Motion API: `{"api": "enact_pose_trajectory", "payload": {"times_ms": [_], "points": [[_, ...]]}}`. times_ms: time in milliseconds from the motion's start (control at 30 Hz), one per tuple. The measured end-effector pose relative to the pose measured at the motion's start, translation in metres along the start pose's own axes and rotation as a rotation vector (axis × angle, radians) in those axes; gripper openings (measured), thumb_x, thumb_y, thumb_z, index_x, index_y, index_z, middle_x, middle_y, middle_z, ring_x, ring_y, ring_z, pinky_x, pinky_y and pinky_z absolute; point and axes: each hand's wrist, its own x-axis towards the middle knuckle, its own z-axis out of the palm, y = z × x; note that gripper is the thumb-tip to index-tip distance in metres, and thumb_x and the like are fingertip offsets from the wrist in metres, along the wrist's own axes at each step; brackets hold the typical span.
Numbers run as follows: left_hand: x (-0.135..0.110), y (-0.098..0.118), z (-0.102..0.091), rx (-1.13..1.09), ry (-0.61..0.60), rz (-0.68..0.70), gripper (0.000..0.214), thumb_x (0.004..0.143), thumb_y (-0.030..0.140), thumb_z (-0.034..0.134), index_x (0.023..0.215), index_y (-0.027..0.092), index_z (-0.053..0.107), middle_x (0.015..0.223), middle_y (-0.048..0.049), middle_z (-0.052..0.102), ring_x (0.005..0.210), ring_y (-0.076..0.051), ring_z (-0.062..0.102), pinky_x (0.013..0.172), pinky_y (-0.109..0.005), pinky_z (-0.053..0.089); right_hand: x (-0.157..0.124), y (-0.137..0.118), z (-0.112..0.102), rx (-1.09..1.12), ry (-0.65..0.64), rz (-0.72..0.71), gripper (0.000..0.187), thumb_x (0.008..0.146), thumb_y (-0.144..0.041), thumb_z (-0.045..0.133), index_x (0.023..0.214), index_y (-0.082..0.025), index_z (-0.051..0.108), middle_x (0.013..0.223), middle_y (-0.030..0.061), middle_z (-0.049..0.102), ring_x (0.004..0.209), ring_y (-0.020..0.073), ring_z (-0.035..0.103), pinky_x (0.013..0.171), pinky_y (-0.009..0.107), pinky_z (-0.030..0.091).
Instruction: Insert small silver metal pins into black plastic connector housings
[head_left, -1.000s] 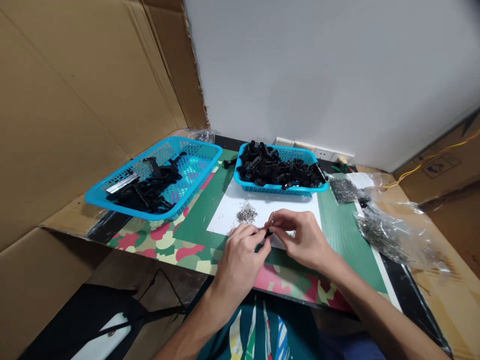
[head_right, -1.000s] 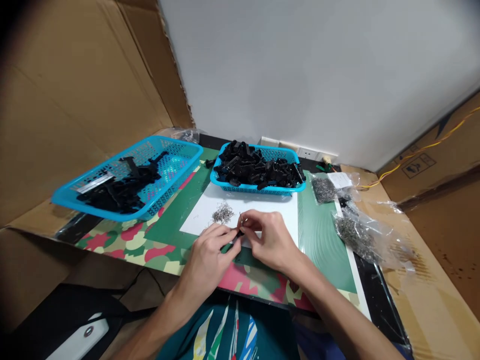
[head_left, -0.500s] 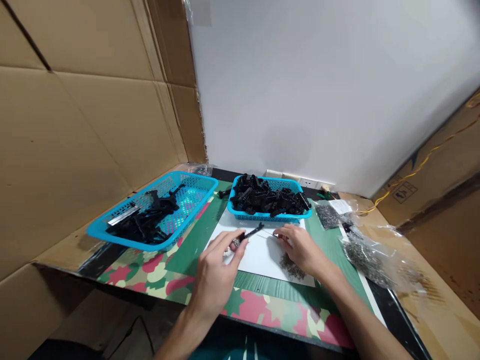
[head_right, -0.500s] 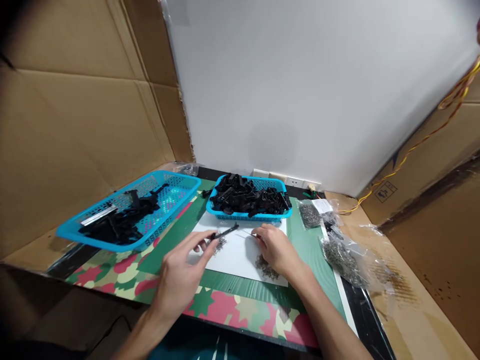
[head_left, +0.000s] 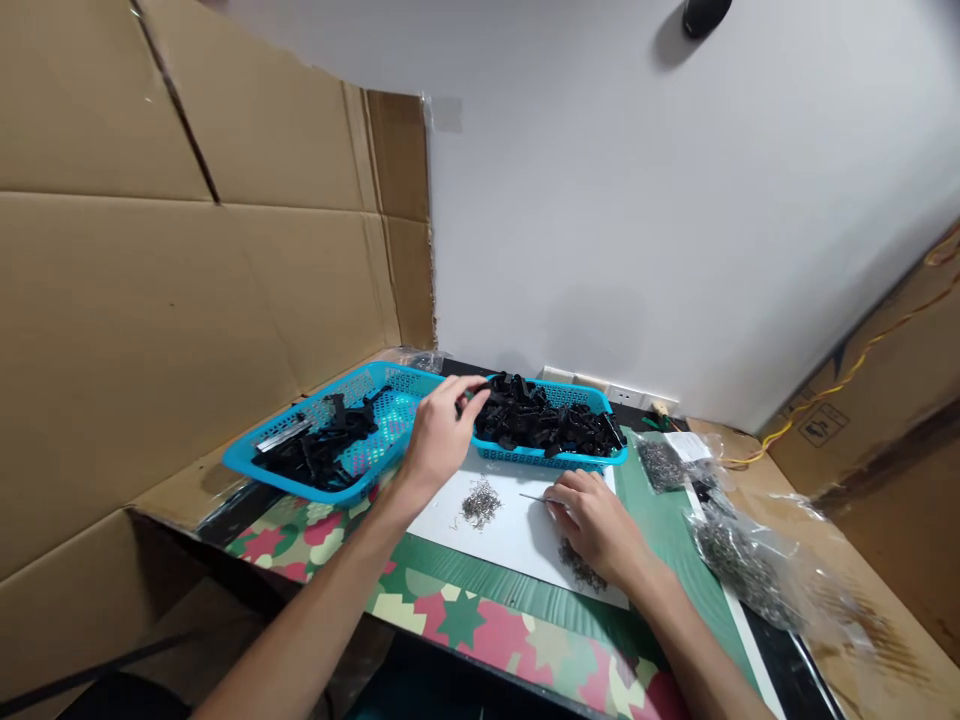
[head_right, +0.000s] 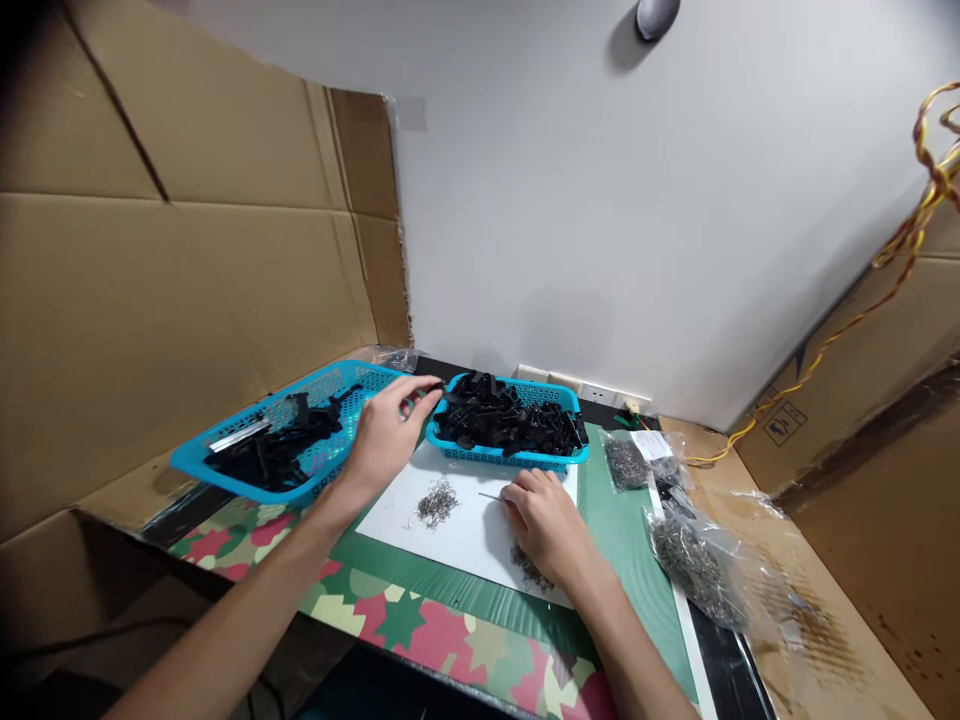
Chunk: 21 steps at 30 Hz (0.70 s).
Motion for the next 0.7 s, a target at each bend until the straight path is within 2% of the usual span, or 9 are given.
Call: {"api": "enact_pose_trajectory", "payload": {"times_ms": [100, 200, 333, 533, 700], "points": [[0.045, -0.008, 0.015, -0.006, -0.049, -0.036, 0.029, 0.105, 0.03, 0.054, 0.109, 0.013, 0.077, 0.109, -0.0097, 0.079, 0.098, -0.023, 0.072, 0.087, -0.031, 0.054, -0.001, -0.002, 0.0, -0.005, 0.028, -0.035, 0.02, 0.107, -0.016, 0.054, 0.104, -0.021, 0.073, 0.098, 0.007, 0.069, 0.09, 0.0244, 0.061, 0.081, 0.037, 0.043], [0.085, -0.019, 0.036, 0.017, -0.16, -0.058, 0.033, 0.107, 0.033, 0.054, 0.104, 0.01, 0.077, 0.101, -0.0086, 0.079, 0.097, -0.026, 0.073, 0.089, -0.034, 0.057, -0.002, -0.003, -0.001, -0.009, 0.047, -0.055, 0.02, 0.107, -0.018, 0.053, 0.101, -0.021, 0.072, 0.097, 0.0067, 0.069, 0.089, 0.0236, 0.06, 0.081, 0.037, 0.043], [0.121, -0.034, 0.065, 0.082, -0.299, -0.104, 0.037, 0.101, 0.04, 0.068, 0.127, 0.014, 0.068, 0.127, -0.0087, 0.069, 0.11, -0.029, 0.07, 0.093, -0.046, 0.061, -0.002, 0.002, -0.004, 0.008, 0.057, -0.055, 0.022, 0.108, -0.018, 0.052, 0.1, -0.021, 0.073, 0.093, 0.0063, 0.07, 0.087, 0.0225, 0.061, 0.079, 0.035, 0.044], [0.138, -0.052, 0.094, 0.142, -0.461, -0.113, 0.036, 0.102, 0.037, 0.067, 0.132, 0.017, 0.065, 0.134, -0.011, 0.066, 0.114, -0.027, 0.068, 0.096, -0.047, 0.06, -0.005, 0.027, -0.014, 0.211, 0.129, 0.042, 0.021, 0.105, -0.018, 0.053, 0.106, -0.02, 0.074, 0.096, 0.0074, 0.076, 0.084, 0.0213, 0.068, 0.075, 0.032, 0.048], [0.139, -0.057, 0.103, 0.122, -0.491, -0.077, 0.034, 0.103, 0.037, 0.066, 0.132, 0.018, 0.065, 0.134, -0.0113, 0.066, 0.113, -0.026, 0.069, 0.096, -0.046, 0.061, -0.01, 0.047, -0.023, 0.316, 0.188, 0.139, 0.021, 0.102, -0.023, 0.055, 0.101, -0.02, 0.075, 0.089, 0.006, 0.077, 0.073, 0.02, 0.068, 0.069, 0.03, 0.049]]}}
